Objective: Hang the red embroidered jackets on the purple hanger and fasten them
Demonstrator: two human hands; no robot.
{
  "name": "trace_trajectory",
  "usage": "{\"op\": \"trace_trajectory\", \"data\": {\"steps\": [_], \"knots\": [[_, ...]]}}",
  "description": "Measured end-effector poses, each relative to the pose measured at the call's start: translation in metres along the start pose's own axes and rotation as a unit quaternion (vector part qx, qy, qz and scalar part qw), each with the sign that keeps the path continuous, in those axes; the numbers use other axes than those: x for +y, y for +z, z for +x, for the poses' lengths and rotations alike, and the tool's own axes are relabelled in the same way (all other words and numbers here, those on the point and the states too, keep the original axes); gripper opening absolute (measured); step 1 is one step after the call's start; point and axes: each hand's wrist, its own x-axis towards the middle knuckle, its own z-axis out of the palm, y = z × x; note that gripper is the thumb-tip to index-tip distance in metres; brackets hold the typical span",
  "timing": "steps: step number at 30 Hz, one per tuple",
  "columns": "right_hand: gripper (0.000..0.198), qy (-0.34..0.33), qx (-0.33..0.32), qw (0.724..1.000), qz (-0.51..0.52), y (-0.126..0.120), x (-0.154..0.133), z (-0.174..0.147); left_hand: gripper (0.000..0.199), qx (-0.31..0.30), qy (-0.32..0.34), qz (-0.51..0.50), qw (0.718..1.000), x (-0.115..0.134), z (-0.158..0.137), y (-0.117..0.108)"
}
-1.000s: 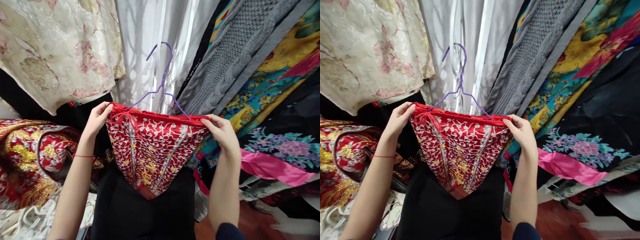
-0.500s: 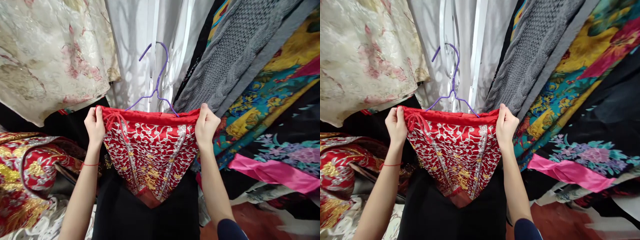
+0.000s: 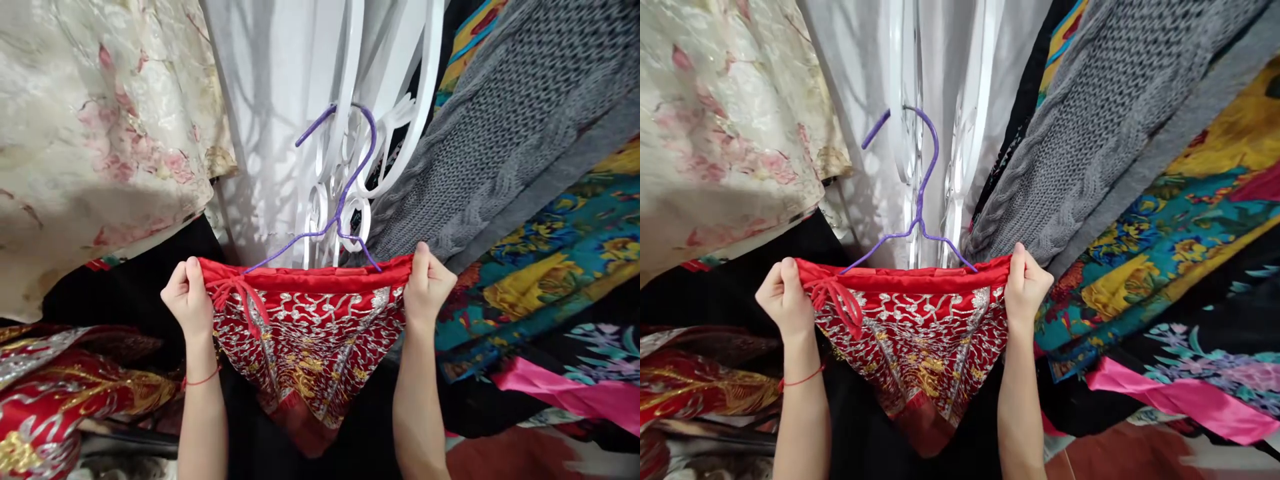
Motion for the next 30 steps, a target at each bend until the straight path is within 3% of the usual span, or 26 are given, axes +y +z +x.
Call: {"op": "trace_trajectory", "data": {"steps": [7, 11, 16, 22, 26, 28, 30], "knots": [[0.054, -0.012, -0.01, 1.0, -0.026, -0.001, 0.001, -0.005, 0.053, -0.026, -0.023, 0.009, 0.999, -0.009, 0.004, -0.01], [0.054, -0.027, -0.045, 0.998, -0.027, -0.011, 0.003, -0.002, 0.052, -0.022, -0.025, 0.024, 0.999, 0.0, -0.001, -0.011], [0.052, -0.042, -0.04, 0.998, -0.01, -0.022, 0.01, 0.007, 0.052, -0.006, -0.022, 0.049, 0.999, 0.015, -0.009, -0.008], [0.035, -0.09, -0.163, 0.982, 0.043, -0.035, 0.018, 0.013, 0.052, 0.022, -0.018, 0.117, 0.993, 0.023, -0.014, -0.007], [0.041, -0.087, -0.117, 0.989, -0.034, -0.038, 0.011, 0.014, 0.038, -0.027, 0.008, 0.213, 0.977, 0.039, -0.023, -0.021], [0.034, -0.094, -0.059, 0.991, -0.075, -0.039, -0.002, 0.011, 0.039, -0.06, 0.014, 0.223, 0.973, 0.054, -0.034, -0.037], [0.027, -0.11, 0.01, 0.989, -0.097, -0.037, -0.028, 0.003, 0.039, -0.091, -0.021, 0.188, 0.978, 0.068, -0.052, -0.059]]}}
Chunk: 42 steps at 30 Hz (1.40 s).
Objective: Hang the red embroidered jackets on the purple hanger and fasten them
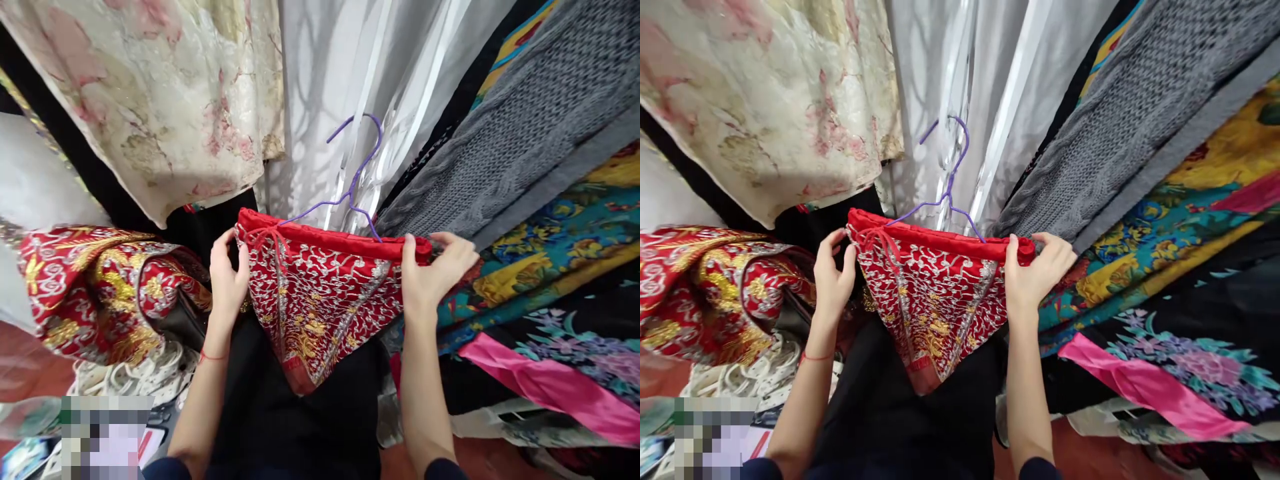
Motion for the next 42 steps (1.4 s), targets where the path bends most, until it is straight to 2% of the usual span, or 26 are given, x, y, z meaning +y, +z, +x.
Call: {"op": "trace_trajectory", "data": {"steps": [2, 3, 4, 5, 6, 7, 8, 9, 10, 11, 12, 14, 17, 21, 25, 27, 28, 30, 31, 32, 33, 35, 36, 39, 42], "knots": [[0.018, -0.022, 0.031, 0.999, 0.026, -0.001, -0.042, -0.006, 0.034, -0.032, -0.084, -0.083, 0.992, -0.002, -0.03, -0.021], [0.015, -0.036, 0.016, 0.997, 0.066, 0.0, -0.068, -0.011, 0.035, -0.039, -0.145, -0.136, 0.979, -0.006, -0.046, -0.03], [0.016, -0.065, -0.026, 0.99, 0.12, 0.003, -0.098, -0.017, 0.037, -0.033, -0.211, -0.188, 0.959, -0.011, -0.061, -0.036], [0.017, -0.103, -0.097, 0.974, 0.175, 0.009, -0.131, -0.025, 0.04, -0.021, -0.269, -0.226, 0.936, -0.017, -0.075, -0.042], [0.019, -0.161, -0.182, 0.944, 0.223, 0.015, -0.165, -0.034, 0.042, 0.001, -0.313, -0.253, 0.915, -0.024, -0.086, -0.046], [0.019, -0.238, -0.27, 0.898, 0.254, 0.024, -0.199, -0.044, 0.042, 0.032, -0.345, -0.275, 0.897, -0.03, -0.094, -0.049], [0.018, -0.33, -0.345, 0.838, 0.265, 0.033, -0.232, -0.056, 0.041, 0.068, -0.363, -0.295, 0.881, -0.035, -0.098, -0.051], [0.02, -0.41, -0.386, 0.785, 0.259, 0.043, -0.262, -0.067, 0.038, 0.109, -0.372, -0.315, 0.866, -0.039, -0.099, -0.053], [0.024, -0.473, -0.402, 0.744, 0.245, 0.053, -0.289, -0.079, 0.035, 0.149, -0.377, -0.336, 0.85, -0.041, -0.098, -0.056], [0.032, -0.522, -0.408, 0.714, 0.226, 0.063, -0.311, -0.089, 0.031, 0.184, -0.381, -0.358, 0.832, -0.042, -0.094, -0.058], [0.037, -0.551, -0.415, 0.696, 0.201, 0.072, -0.328, -0.099, 0.028, 0.209, -0.387, -0.38, 0.814, -0.041, -0.089, -0.061], [0.034, -0.579, -0.427, 0.677, 0.158, 0.086, -0.35, -0.111, 0.026, 0.23, -0.407, -0.415, 0.781, -0.035, -0.08, -0.068], [0.027, -0.575, -0.448, 0.67, 0.142, 0.098, -0.359, -0.114, 0.035, 0.222, -0.435, -0.43, 0.759, -0.025, -0.071, -0.076], [0.025, -0.496, -0.489, 0.695, 0.179, 0.093, -0.351, -0.098, 0.045, 0.232, -0.43, -0.395, 0.778, -0.021, -0.068, -0.087], [0.023, -0.368, -0.519, 0.732, 0.245, 0.08, -0.335, -0.074, 0.03, 0.344, -0.367, -0.306, 0.808, -0.017, -0.067, -0.098], [0.023, -0.293, -0.51, 0.763, 0.268, 0.074, -0.324, -0.062, 0.021, 0.381, -0.309, -0.234, 0.839, -0.006, -0.069, -0.104], [0.024, -0.255, -0.501, 0.781, 0.274, 0.071, -0.318, -0.056, 0.017, 0.38, -0.274, -0.196, 0.861, 0.001, -0.07, -0.107], [0.022, -0.195, -0.485, 0.804, 0.282, 0.065, -0.305, -0.046, 0.013, 0.353, -0.201, -0.131, 0.904, 0.021, -0.073, -0.114], [0.019, -0.18, -0.483, 0.806, 0.292, 0.062, -0.299, -0.043, 0.012, 0.335, -0.167, -0.111, 0.921, 0.032, -0.073, -0.117], [0.02, -0.177, -0.485, 0.799, 0.309, 0.059, -0.293, -0.04, 0.01, 0.315, -0.137, -0.102, 0.934, 0.043, -0.073, -0.121], [0.03, -0.18, -0.491, 0.785, 0.332, 0.056, -0.288, -0.038, 0.008, 0.291, -0.116, -0.101, 0.944, 0.053, -0.073, -0.123], [0.052, -0.187, -0.516, 0.748, 0.373, 0.051, -0.28, -0.037, 0.006, 0.242, -0.096, -0.112, 0.959, 0.071, -0.072, -0.127], [0.056, -0.184, -0.529, 0.735, 0.382, 0.05, -0.276, -0.037, 0.008, 0.224, -0.093, -0.12, 0.963, 0.077, -0.072, -0.129], [0.043, -0.153, -0.613, 0.701, 0.33, 0.056, -0.267, -0.036, 0.018, 0.2, -0.103, -0.134, 0.965, 0.082, -0.072, -0.13], [0.041, -0.075, -0.734, 0.615, 0.278, 0.07, -0.254, -0.036, 0.024, 0.201, -0.125, -0.15, 0.96, 0.074, -0.073, -0.133]]}}
